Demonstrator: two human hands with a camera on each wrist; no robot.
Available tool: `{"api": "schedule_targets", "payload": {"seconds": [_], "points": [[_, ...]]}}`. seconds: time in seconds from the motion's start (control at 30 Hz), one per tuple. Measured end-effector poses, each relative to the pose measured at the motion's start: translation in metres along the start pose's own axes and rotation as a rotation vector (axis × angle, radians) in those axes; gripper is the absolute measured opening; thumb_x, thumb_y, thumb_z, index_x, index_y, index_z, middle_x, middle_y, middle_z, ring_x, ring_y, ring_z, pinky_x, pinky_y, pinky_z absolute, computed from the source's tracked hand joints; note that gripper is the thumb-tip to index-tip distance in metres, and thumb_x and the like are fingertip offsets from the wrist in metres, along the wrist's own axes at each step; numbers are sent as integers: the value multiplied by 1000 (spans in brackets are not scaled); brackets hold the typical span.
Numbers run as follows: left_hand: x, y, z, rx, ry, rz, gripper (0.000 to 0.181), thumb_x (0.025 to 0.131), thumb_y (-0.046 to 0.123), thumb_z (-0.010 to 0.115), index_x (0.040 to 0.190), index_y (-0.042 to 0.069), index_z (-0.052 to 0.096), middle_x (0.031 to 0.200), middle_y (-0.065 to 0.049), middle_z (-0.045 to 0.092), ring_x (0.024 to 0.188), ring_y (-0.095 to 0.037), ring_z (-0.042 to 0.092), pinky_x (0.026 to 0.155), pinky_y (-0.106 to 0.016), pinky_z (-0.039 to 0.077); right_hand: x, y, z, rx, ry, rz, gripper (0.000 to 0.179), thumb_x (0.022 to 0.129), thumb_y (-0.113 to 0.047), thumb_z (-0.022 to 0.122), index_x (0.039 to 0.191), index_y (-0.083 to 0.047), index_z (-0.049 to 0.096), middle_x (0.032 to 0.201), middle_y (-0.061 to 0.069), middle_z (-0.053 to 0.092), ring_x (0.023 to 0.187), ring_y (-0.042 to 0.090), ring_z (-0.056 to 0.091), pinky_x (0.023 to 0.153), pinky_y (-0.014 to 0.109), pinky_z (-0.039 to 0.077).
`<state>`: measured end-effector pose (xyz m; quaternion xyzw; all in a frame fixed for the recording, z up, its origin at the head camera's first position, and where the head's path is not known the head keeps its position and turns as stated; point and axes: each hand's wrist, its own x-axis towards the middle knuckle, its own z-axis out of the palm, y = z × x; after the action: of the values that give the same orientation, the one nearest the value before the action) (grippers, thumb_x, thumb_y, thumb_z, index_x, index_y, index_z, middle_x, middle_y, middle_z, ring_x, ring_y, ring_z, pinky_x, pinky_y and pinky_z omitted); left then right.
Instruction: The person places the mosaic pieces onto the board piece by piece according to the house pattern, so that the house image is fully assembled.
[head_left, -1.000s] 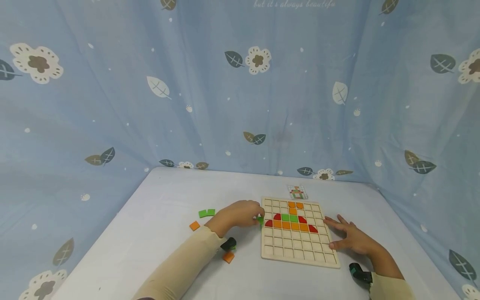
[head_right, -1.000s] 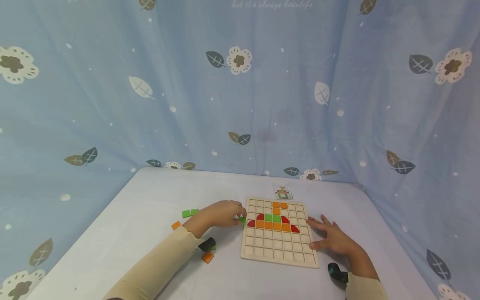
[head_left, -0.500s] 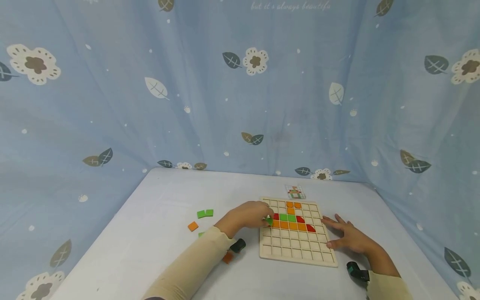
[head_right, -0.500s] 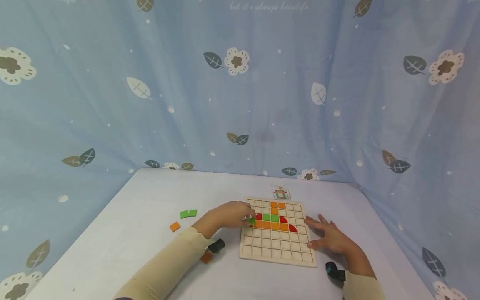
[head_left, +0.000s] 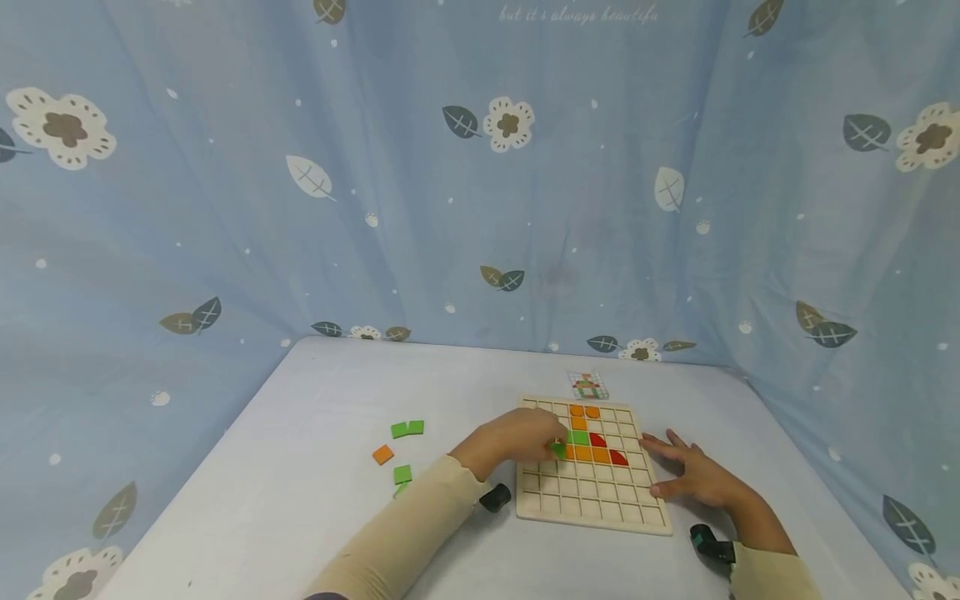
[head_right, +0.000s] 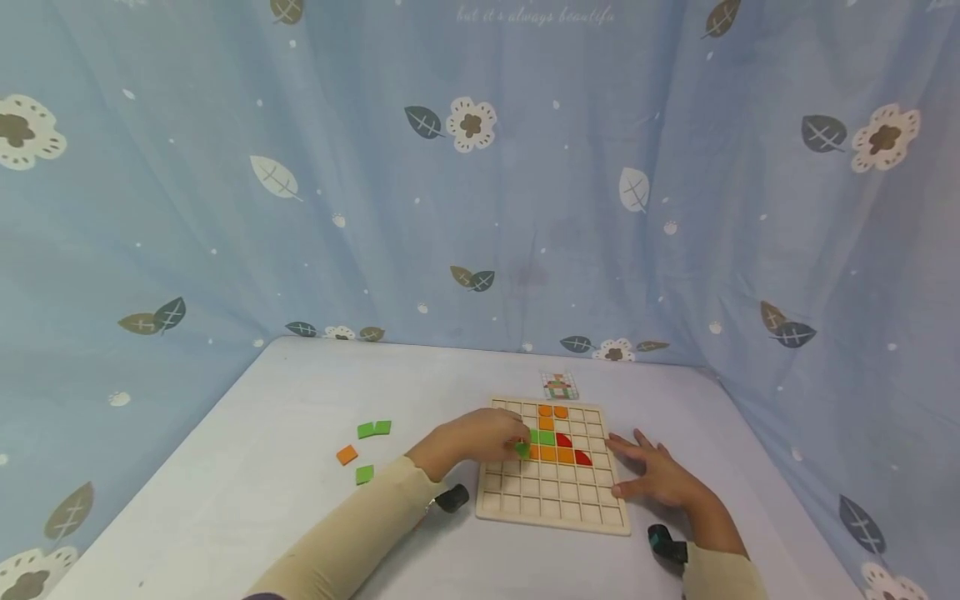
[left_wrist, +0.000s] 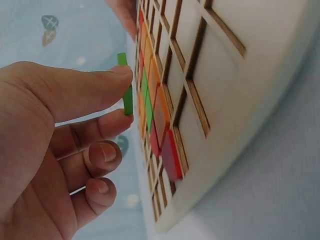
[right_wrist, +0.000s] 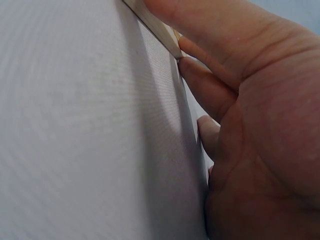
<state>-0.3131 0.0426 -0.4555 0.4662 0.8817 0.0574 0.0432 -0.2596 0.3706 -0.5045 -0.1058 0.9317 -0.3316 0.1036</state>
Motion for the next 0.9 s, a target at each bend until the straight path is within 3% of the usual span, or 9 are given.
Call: {"api": "schedule_targets", "payload": {"seconds": [0.33,0.6,0.8,0.9], "points": [[12,20,4,-31,4,18,15,89,27,72,104,26,73,88,18,59,76,1,50,73,-17,43,1,-3,-1,-10,5,-15,95,64,-38,88,142,-2,47,151,25,30,139,54,-2,103,69,-11],[21,28,8,-3,6,65,12,90,26,70,102,27,72,91,19,61,81,3,51,78,-16,43,1,-2,0,-24,11,-24,94,65,-38,88,142,-2,48,150,24,32,139,54,-1,102,70,-10],[29,38,10,-1,-19,64,2,90,29,70,90,28,68,78,16,54,71,-3,46,67,-19,40,1,-2,-1,-29,14,-34,92,66,-38,87,142,-2,48,150,23,34,139,54,0,102,70,-9],[34,43,12,-2,-19,46,4,90,30,70,94,30,70,83,18,56,74,0,48,70,-18,42,0,-2,-1,-31,15,-39,91,66,-38,87,141,-3,49,150,23,34,139,54,0,102,70,-10]]}}
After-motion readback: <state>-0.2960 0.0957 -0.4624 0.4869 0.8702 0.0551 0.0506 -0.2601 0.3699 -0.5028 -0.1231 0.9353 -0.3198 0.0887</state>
